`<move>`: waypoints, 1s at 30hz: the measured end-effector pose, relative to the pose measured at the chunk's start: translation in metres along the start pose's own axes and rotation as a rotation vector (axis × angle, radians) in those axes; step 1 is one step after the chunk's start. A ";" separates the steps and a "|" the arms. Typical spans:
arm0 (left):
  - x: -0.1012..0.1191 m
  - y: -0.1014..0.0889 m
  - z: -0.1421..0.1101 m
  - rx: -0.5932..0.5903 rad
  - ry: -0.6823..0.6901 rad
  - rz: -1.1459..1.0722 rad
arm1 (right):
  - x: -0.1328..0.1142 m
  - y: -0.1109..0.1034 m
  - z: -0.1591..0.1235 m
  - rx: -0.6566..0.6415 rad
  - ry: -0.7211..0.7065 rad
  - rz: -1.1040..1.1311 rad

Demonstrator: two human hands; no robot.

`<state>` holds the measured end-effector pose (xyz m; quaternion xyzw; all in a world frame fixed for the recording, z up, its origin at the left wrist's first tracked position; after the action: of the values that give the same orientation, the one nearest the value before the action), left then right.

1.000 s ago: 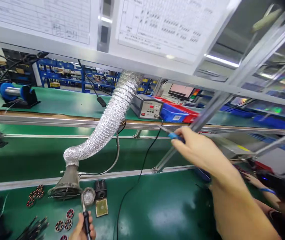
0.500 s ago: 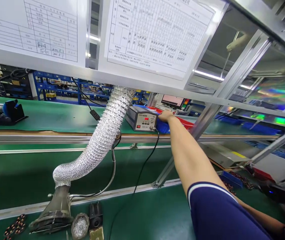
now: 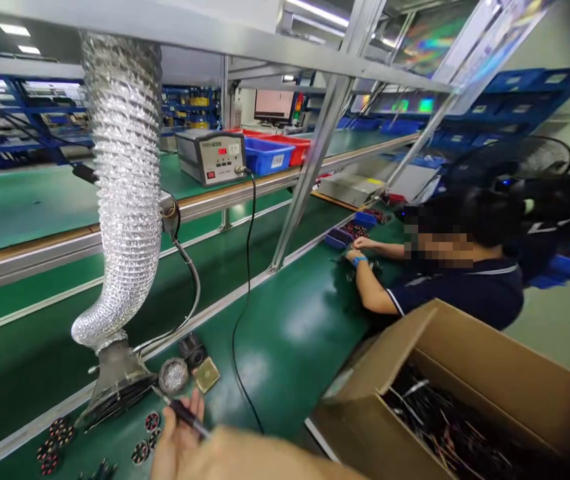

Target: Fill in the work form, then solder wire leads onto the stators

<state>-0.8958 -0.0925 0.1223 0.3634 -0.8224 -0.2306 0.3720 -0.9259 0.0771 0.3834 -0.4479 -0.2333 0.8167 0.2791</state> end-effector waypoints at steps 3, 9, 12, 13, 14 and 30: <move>0.013 0.011 -0.020 0.004 0.053 -0.136 | -0.014 0.068 -0.089 -0.173 0.064 0.086; -0.011 0.013 -0.061 -0.151 0.034 -0.121 | 0.036 0.148 -0.176 0.003 0.329 0.362; -0.041 -0.005 -0.057 -0.275 0.012 -0.086 | 0.045 0.161 -0.190 0.213 0.087 0.296; -0.049 -0.013 -0.054 -0.304 0.010 -0.082 | 0.045 0.166 -0.192 0.237 -0.010 0.276; -0.055 -0.021 -0.052 -0.333 0.017 -0.073 | 0.043 0.169 -0.194 0.252 -0.113 0.262; 0.058 -0.170 -0.074 -0.048 0.719 1.747 | 0.007 0.242 -0.176 0.224 -0.668 0.270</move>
<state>-0.7926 -0.2524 0.0835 -0.3397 -0.6347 0.2385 0.6518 -0.8367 -0.0730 0.1402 -0.1503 -0.1597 0.9677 0.1247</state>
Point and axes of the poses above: each hand's wrist, its own z-axis towards the middle knuckle, its own y-axis out of the palm, x = y × z, the point moved 9 cm from there along z, towards the middle knuckle, and after that the axes turned 3 degrees about -z, right-handed, at the moved point
